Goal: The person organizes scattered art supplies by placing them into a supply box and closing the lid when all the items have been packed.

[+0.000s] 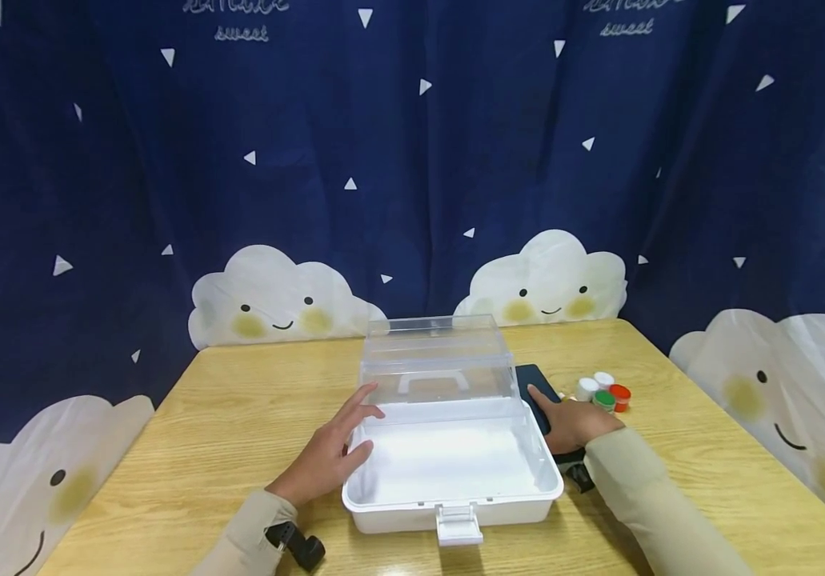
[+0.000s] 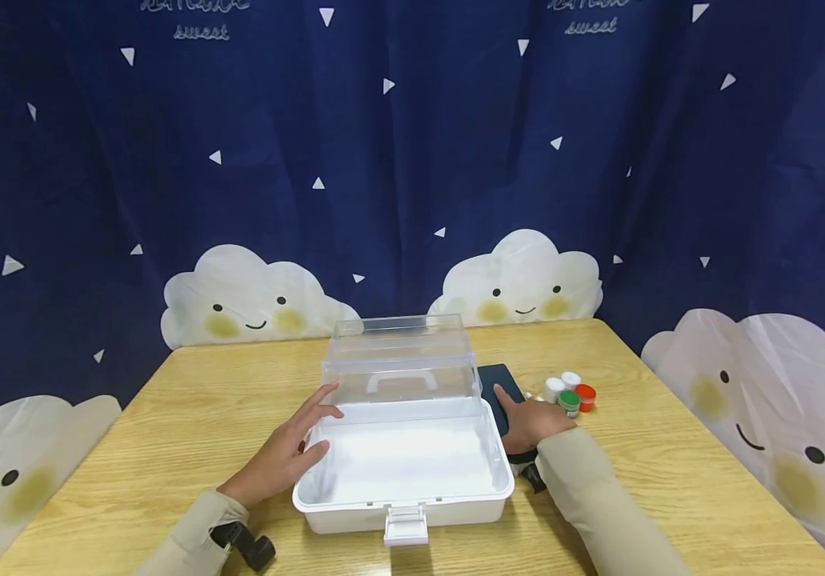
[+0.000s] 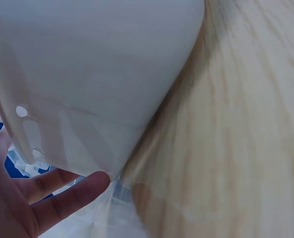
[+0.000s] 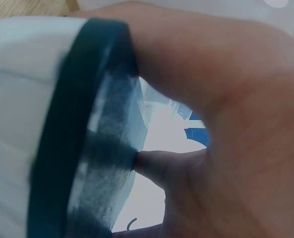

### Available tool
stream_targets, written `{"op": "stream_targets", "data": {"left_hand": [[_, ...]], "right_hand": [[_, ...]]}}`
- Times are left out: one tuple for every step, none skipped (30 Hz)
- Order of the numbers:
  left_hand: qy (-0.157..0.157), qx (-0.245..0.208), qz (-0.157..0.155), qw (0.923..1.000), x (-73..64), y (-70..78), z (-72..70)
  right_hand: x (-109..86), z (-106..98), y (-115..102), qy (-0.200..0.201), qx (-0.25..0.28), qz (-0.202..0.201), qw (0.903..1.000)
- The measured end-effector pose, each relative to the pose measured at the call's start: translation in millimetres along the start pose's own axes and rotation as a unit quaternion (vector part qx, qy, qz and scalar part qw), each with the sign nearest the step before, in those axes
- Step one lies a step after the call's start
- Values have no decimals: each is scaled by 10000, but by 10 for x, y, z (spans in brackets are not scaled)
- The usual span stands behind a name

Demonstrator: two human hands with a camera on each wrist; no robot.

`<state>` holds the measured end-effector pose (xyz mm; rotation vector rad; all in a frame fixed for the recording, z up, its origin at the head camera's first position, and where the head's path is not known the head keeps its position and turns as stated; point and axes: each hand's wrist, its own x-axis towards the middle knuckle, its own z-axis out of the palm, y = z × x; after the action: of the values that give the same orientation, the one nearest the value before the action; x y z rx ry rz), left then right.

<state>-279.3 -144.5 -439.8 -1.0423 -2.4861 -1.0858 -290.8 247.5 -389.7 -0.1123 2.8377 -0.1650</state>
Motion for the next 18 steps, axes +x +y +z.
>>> {"op": "stream_targets", "data": {"left_hand": [[5, -4, 24, 10000, 1, 2, -1], [1, -15, 31, 10000, 2, 2, 0], [-5, -25, 47, 10000, 1, 2, 1], [-3, -32, 58, 10000, -1, 1, 2], [-6, -39, 50, 10000, -6, -2, 3], [0, -25, 42, 10000, -11, -3, 4], [8, -12, 29, 10000, -14, -4, 4], [17, 5, 6, 10000, -17, -6, 3], [27, 34, -10, 10000, -18, -8, 2], [32, 53, -45, 10000, -16, -8, 0], [34, 70, -66, 9999, -15, -10, 0], [33, 83, -74, 9999, -11, -12, 2], [40, 85, -67, 9999, -8, -13, 4], [39, 86, -52, 9999, -7, -19, 9], [36, 86, -42, 9999, -6, -25, 14], [30, 85, -29, 10000, -4, -27, 18], [31, 90, -4, 10000, -4, -29, 21], [30, 101, 6, 9999, -4, -29, 20]], "right_hand": [[1, 0, 6, -7, 14, -22, 10000], [5, 3, 14, -9, 23, -31, 10000], [9, 7, 22, -13, 34, -33, 10000], [15, 8, 27, -20, 46, -33, 10000], [20, 10, 30, -27, 59, -24, 10000], [25, 12, 34, -43, 89, -22, 9999], [29, 14, 36, -55, 100, -26, 9999], [32, 15, 38, -59, 104, -35, 9999], [35, 15, 41, -65, 108, -44, 9999], [38, 15, 44, -76, 119, -55, 9999], [41, 16, 50, -86, 119, -65, 9999], [45, 15, 58, -96, 123, -84, 9998], [45, 14, 64, -94, 120, -102, 9998], [43, 12, 71, -99, 134, -100, 9998], [41, 11, 79, -99, 139, -102, 9998], [38, 8, 85, -96, 149, -113, 9998], [31, 3, 89, -84, 158, -131, 9998], [26, -3, 92, -64, 175, -163, 9997]]}}
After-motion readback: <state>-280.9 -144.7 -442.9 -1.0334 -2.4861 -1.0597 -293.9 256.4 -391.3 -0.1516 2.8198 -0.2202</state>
